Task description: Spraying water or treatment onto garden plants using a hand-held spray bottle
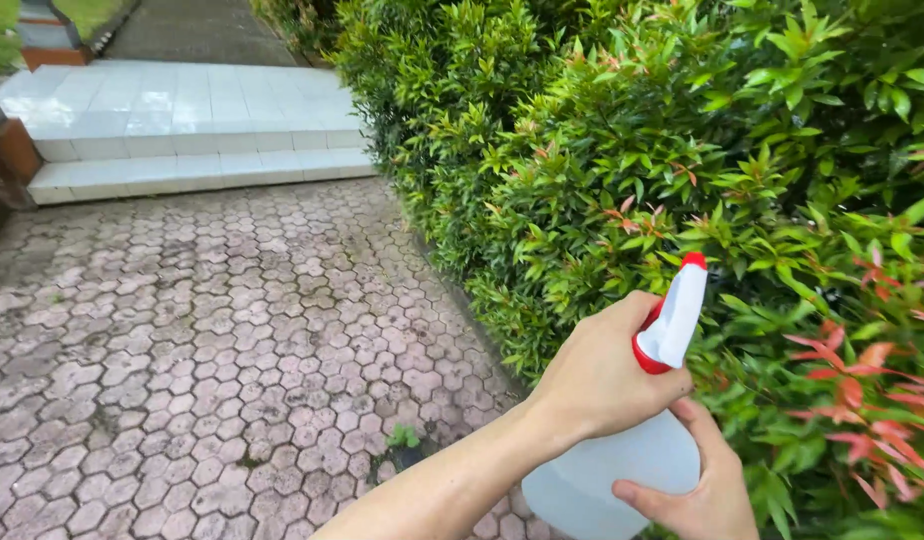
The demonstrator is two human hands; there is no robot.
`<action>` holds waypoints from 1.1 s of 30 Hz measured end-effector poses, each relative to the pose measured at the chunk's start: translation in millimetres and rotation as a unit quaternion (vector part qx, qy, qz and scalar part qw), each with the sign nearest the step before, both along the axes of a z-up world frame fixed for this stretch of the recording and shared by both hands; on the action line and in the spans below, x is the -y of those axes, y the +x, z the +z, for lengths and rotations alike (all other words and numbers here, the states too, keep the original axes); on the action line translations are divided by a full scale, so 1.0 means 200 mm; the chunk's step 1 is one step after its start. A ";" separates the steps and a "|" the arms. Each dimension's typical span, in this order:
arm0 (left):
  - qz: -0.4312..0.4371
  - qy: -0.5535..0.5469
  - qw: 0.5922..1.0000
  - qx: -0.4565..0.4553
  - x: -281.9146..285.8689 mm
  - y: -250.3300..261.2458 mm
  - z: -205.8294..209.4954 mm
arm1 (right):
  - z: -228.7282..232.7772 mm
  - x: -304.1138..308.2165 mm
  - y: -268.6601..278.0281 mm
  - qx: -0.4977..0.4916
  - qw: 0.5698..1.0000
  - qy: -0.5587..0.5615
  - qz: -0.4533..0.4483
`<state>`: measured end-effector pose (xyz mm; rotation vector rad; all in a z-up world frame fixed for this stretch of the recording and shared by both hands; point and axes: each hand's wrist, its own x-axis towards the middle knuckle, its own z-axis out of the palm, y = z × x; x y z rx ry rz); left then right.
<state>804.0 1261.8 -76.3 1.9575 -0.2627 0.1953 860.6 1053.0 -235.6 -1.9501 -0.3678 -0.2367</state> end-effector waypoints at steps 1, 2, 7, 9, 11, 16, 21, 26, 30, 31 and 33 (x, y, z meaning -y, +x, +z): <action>0.003 0.004 1.000 0.003 -0.02 0.04 -0.01 | 0.00 -0.04 0.02 0.003 1.000 0.004 0.003; 0.024 0.020 0.999 0.008 -0.04 0.08 -0.04 | 0.00 -0.08 0.04 -0.046 0.999 0.026 -0.013; 0.057 0.056 0.997 0.016 -0.15 0.29 -0.08 | -0.08 -0.25 0.25 -0.067 0.996 0.057 -0.003; 0.028 0.056 0.998 0.026 -0.20 0.40 -0.07 | -0.05 -0.32 0.32 -0.084 0.995 0.033 -0.039; 0.035 0.069 0.997 0.030 -0.22 0.51 -0.07 | -0.10 -0.35 0.45 -0.105 0.991 0.073 -0.032; 0.062 0.074 0.995 0.010 -0.29 0.77 -0.09 | -0.08 -0.42 0.68 -0.126 0.982 0.139 -0.014; -0.014 0.022 0.995 0.094 -0.40 1.00 -0.15 | -0.10 -0.49 0.83 -0.030 0.998 0.060 -0.011; 0.028 0.016 0.996 0.078 -0.46 1.16 -0.19 | -0.09 -0.57 0.96 0.002 0.998 0.054 0.012; -0.016 0.002 0.997 0.076 -0.50 1.23 -0.16 | -0.09 -0.58 1.03 0.006 0.999 0.048 0.015; -0.018 0.001 0.997 0.077 -0.51 1.25 -0.18 | -0.09 -0.59 1.04 0.008 0.999 0.047 0.013; 0.006 -0.001 0.996 0.093 -0.53 1.30 -0.21 | -0.09 -0.61 1.06 0.004 0.999 0.044 0.025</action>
